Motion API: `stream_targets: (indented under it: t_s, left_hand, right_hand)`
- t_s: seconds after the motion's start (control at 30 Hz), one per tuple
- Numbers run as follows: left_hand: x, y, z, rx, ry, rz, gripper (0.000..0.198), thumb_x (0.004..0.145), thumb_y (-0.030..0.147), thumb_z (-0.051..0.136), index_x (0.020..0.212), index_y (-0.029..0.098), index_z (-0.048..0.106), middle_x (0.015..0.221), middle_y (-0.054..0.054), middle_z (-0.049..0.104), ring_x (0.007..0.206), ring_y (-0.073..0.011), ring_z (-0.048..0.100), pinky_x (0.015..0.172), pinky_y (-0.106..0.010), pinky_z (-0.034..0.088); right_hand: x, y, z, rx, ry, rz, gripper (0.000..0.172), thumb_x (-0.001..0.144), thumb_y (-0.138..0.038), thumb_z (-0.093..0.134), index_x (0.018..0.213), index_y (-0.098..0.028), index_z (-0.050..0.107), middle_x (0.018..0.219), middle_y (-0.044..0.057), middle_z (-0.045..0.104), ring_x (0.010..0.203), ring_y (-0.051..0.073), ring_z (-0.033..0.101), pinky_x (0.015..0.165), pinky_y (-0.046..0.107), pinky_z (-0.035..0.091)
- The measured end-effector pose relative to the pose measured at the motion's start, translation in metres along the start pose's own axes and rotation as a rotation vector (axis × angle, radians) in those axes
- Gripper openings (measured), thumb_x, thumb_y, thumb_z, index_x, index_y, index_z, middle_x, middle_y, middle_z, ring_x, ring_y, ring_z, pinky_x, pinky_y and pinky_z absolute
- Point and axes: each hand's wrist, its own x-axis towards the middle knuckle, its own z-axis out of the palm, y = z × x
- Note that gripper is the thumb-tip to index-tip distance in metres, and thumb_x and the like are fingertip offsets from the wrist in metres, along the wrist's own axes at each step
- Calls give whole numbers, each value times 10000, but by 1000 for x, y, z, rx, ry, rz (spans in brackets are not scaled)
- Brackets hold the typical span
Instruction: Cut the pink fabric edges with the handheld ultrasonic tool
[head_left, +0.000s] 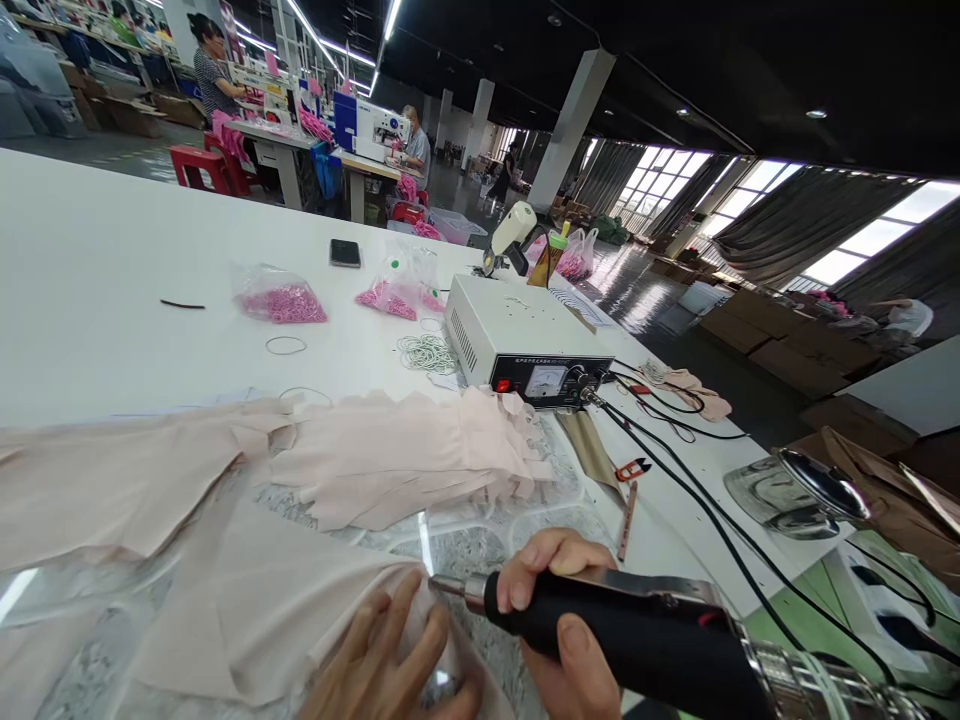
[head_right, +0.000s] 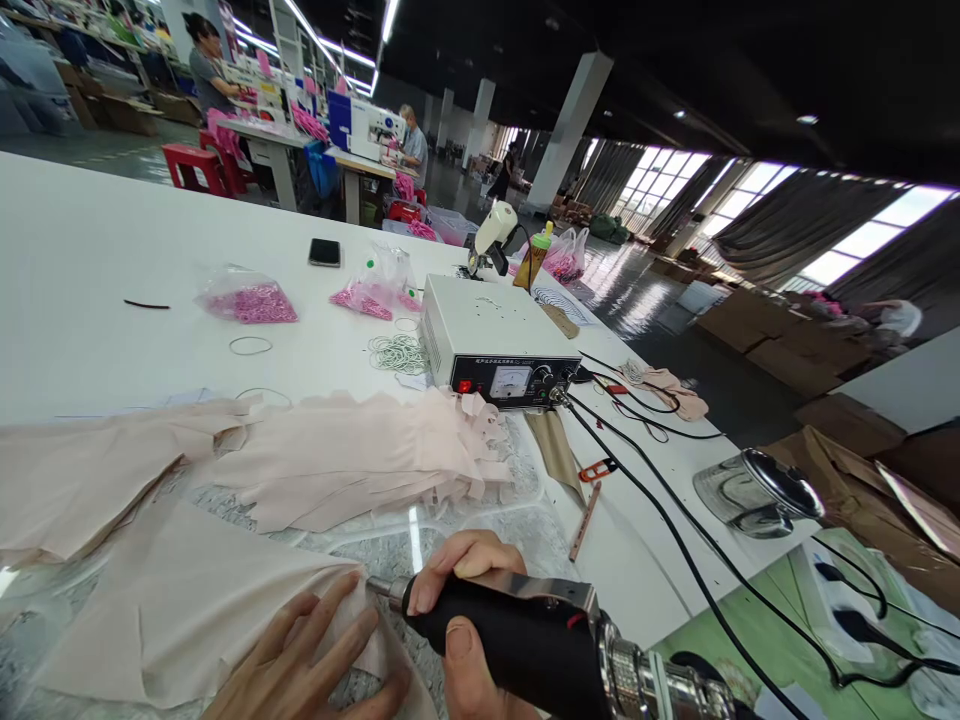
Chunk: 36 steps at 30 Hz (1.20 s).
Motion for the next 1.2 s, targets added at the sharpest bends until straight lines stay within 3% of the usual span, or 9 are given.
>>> stream_targets:
  t_s: [0.17, 0.4, 0.6, 0.77, 0.83, 0.9, 0.93, 1.07, 1.2]
  left_hand:
    - [-3, 1, 1, -1, -12, -6, 328, 864, 644, 654, 1068, 387, 653, 1155, -10, 601, 1305, -353, 383, 1122, -446, 159]
    - [-4, -2, 5, 12, -26, 19, 230, 904, 538, 652, 1091, 405, 644, 1175, -12, 597, 1298, -359, 390, 1076, -454, 200]
    - [-7, -5, 13, -16, 88, 55, 209, 935, 401, 622, 1142, 404, 649, 1158, -24, 602, 1297, -337, 405, 1083, -445, 237]
    - [-4, -25, -14, -95, 87, 13, 366, 1034, 221, 347, 1279, 269, 615, 1254, -61, 634, 1252, -263, 497, 1088, -395, 271]
    - [9, -38, -32, -159, -131, -57, 488, 976, 36, 301, 1329, 231, 575, 1284, -68, 635, 1185, -226, 562, 1034, -373, 344]
    - [29, -49, -45, -237, -474, -170, 528, 933, -28, 302, 1261, 242, 615, 1203, -66, 660, 1024, -207, 625, 913, -358, 434]
    - [41, -54, -48, -236, -551, -199, 471, 937, -14, 331, 1189, 222, 652, 1162, -81, 667, 973, -218, 634, 868, -369, 458]
    - [81, -62, -43, -279, -754, -221, 60, 925, 166, 637, 953, 181, 688, 1025, -59, 668, 919, -226, 637, 851, -408, 511]
    - [96, -67, -27, -340, -905, -298, 290, 986, 347, 632, 1212, 167, 610, 1196, -82, 637, 992, -221, 661, 844, -420, 573]
  right_hand:
    - [3, -5, 9, 76, -48, -3, 130, 927, -376, 549, 1009, -280, 522, 908, 2, 525, 690, 131, 578, 639, 305, 530]
    - [7, -5, 12, 38, -42, -62, 92, 928, -355, 565, 961, -270, 550, 868, -5, 554, 657, 128, 597, 590, 288, 536]
    - [16, -18, 13, 140, 166, -118, 153, 858, -385, 613, 920, -245, 603, 847, -2, 526, 584, 118, 571, 512, 288, 537]
    - [7, -41, -8, 189, 282, -130, 169, 813, -387, 645, 883, -234, 632, 792, -6, 511, 534, 106, 523, 461, 264, 495]
    - [-2, -48, -18, 194, 267, -82, 179, 808, -393, 643, 885, -230, 639, 784, -2, 509, 533, 108, 523, 454, 265, 488]
    - [-13, -51, -25, 198, 226, -34, 191, 818, -396, 621, 912, -231, 642, 792, 9, 520, 531, 115, 532, 444, 273, 493]
    - [-17, -51, -27, 202, 203, -25, 198, 823, -397, 608, 929, -233, 643, 797, 14, 526, 526, 117, 534, 439, 277, 497]
    - [-29, -48, -29, 208, 188, -46, 201, 834, -392, 594, 961, -242, 640, 800, 21, 526, 513, 116, 523, 427, 275, 494]
    - [-35, -47, -35, 206, 199, -29, 198, 843, -396, 593, 970, -250, 635, 805, 20, 516, 531, 126, 533, 442, 285, 494]
